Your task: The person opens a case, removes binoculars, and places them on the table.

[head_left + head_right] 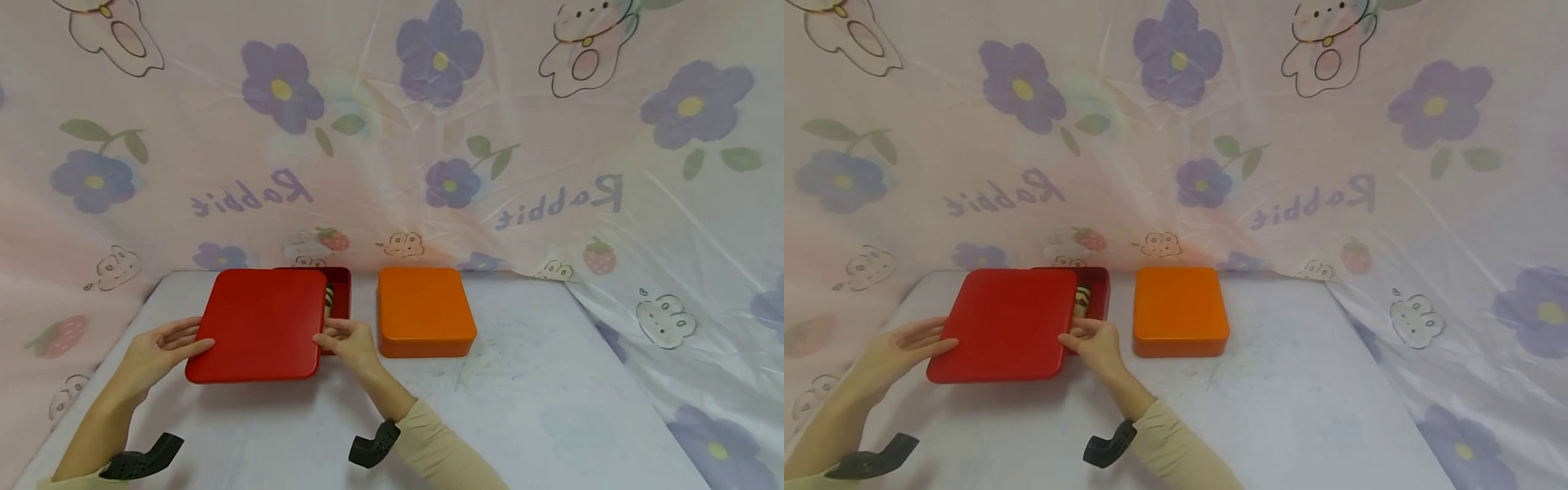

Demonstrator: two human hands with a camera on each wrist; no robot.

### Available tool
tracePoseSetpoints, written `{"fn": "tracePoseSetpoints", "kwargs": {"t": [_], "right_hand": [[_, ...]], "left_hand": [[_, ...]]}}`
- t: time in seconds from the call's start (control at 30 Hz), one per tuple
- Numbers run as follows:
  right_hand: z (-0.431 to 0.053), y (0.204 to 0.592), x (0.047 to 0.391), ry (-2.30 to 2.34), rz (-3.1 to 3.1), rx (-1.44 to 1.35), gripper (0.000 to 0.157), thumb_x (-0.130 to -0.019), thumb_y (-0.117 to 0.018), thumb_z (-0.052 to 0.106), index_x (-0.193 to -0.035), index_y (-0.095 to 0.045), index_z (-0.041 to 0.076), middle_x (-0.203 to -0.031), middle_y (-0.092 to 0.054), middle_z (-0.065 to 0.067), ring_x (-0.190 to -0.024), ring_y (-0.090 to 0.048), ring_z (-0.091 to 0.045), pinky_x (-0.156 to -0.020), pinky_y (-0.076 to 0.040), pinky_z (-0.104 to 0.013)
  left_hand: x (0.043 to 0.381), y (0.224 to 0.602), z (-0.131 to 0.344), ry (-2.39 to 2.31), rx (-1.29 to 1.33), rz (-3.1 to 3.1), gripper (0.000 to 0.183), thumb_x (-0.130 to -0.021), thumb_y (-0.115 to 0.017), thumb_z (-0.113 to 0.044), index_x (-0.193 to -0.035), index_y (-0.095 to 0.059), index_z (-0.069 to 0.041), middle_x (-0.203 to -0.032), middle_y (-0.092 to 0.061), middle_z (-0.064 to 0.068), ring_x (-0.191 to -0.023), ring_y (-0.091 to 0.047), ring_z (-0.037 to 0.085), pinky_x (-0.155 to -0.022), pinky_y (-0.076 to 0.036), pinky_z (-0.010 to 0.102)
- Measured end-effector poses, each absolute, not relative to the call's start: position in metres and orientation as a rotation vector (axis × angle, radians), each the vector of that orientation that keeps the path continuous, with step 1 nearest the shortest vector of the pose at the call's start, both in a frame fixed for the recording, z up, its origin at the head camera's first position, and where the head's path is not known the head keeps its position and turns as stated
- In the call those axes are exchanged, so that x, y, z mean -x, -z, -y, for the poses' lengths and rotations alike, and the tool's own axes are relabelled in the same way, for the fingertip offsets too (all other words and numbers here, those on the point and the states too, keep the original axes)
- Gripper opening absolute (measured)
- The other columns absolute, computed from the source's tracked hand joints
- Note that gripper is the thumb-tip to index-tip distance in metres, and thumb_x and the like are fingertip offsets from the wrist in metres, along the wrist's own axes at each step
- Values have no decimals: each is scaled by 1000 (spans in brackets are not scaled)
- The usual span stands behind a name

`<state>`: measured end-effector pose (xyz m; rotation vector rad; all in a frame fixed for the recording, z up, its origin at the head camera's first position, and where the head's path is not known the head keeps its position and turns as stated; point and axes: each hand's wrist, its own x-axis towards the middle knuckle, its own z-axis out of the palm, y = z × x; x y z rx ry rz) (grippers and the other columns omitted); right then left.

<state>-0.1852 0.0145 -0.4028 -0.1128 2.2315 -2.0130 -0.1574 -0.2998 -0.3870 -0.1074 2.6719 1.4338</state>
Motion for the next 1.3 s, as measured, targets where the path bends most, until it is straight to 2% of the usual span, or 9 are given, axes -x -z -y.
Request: {"fn": "tracePoseSetpoints", "kwargs": {"t": [0.13, 0.23, 0.4, 0.6, 0.7, 0.87, 1.07, 1.23, 1.3], "right_hand": [[-10, 404, 182, 2015, -2219, 99, 39, -82, -75, 9, -118, -66, -4, -99, -73, -23, -71, -62, -3, -70, -57, -19], [-9, 404, 180, 2028, -2206, 89, 38, -82, -75, 9, -117, -67, -4, -98, -73, -24, -68, -59, -2, -68, -55, -16], [-8, 408, 180, 2051, -2192, 119, 34, -82, -74, 5, -114, -68, -5, -97, -72, -26, -67, -59, -1, -66, -53, -15], [-8, 409, 178, 2058, -2164, 139, 35, -82, -74, 4, -114, -67, -6, -97, -72, -27, -69, -62, -2, -70, -57, -19], [-7, 409, 177, 2059, -2158, 150, 35, -82, -74, 3, -115, -67, -6, -97, -72, -27, -68, -62, -2, -70, -57, -19], [-5, 413, 175, 2028, -2148, 151, 35, -81, -74, 3, -113, -66, -6, -96, -72, -27, -66, -57, -2, -66, -53, -15], [-2, 417, 172, 1984, -2141, 136, 31, -79, -76, 4, -107, -67, -6, -93, -72, -25, -65, -56, -3, -63, -51, -15], [2, 418, 169, 1989, -2119, 145, 30, -78, -76, 2, -106, -67, -7, -93, -72, -27, -64, -56, -3, -62, -51, -14], [3, 418, 167, 1989, -2115, 150, 30, -78, -76, 2, -105, -67, -7, -93, -71, -28, -64, -56, -3, -62, -51, -14]], "left_hand": [[155, 386, 305, -1441, 114, -2670, 61, -89, -68, -35, -141, -48, -10, -90, -53, -44, -85, -54, -24, -72, -45, 6], [155, 385, 307, -1421, 124, -2665, 63, -89, -68, -36, -141, -47, -7, -90, -53, -43, -85, -54, -24, -72, -46, 7], [154, 384, 309, -1335, 149, -2674, 70, -90, -66, -42, -142, -44, 0, -93, -57, -40, -83, -51, -25, -83, -50, 26], [153, 387, 314, -1352, 174, -2637, 66, -90, -63, -46, -139, -49, -4, -89, -58, -40, -83, -51, -23, -93, -46, 51], [152, 389, 316, -1359, 185, -2614, 66, -92, -60, -47, -139, -48, -3, -87, -57, -40, -82, -52, -20, -94, -43, 58], [149, 391, 320, -1353, 175, -2609, 65, -94, -56, -46, -138, -47, 1, -86, -58, -40, -81, -58, -14, -94, -43, 59], [146, 392, 328, -1290, 168, -2622, 64, -96, -54, -45, -136, -48, 4, -88, -62, -36, -81, -64, -8, -88, -49, 46], [144, 393, 334, -1307, 174, -2595, 62, -97, -53, -43, -133, -51, 6, -88, -64, -34, -80, -65, -6, -90, -46, 55], [143, 393, 336, -1303, 167, -2600, 58, -97, -54, -41, -131, -54, 5, -87, -65, -33, -80, -65, -6, -90, -46, 54]]}}
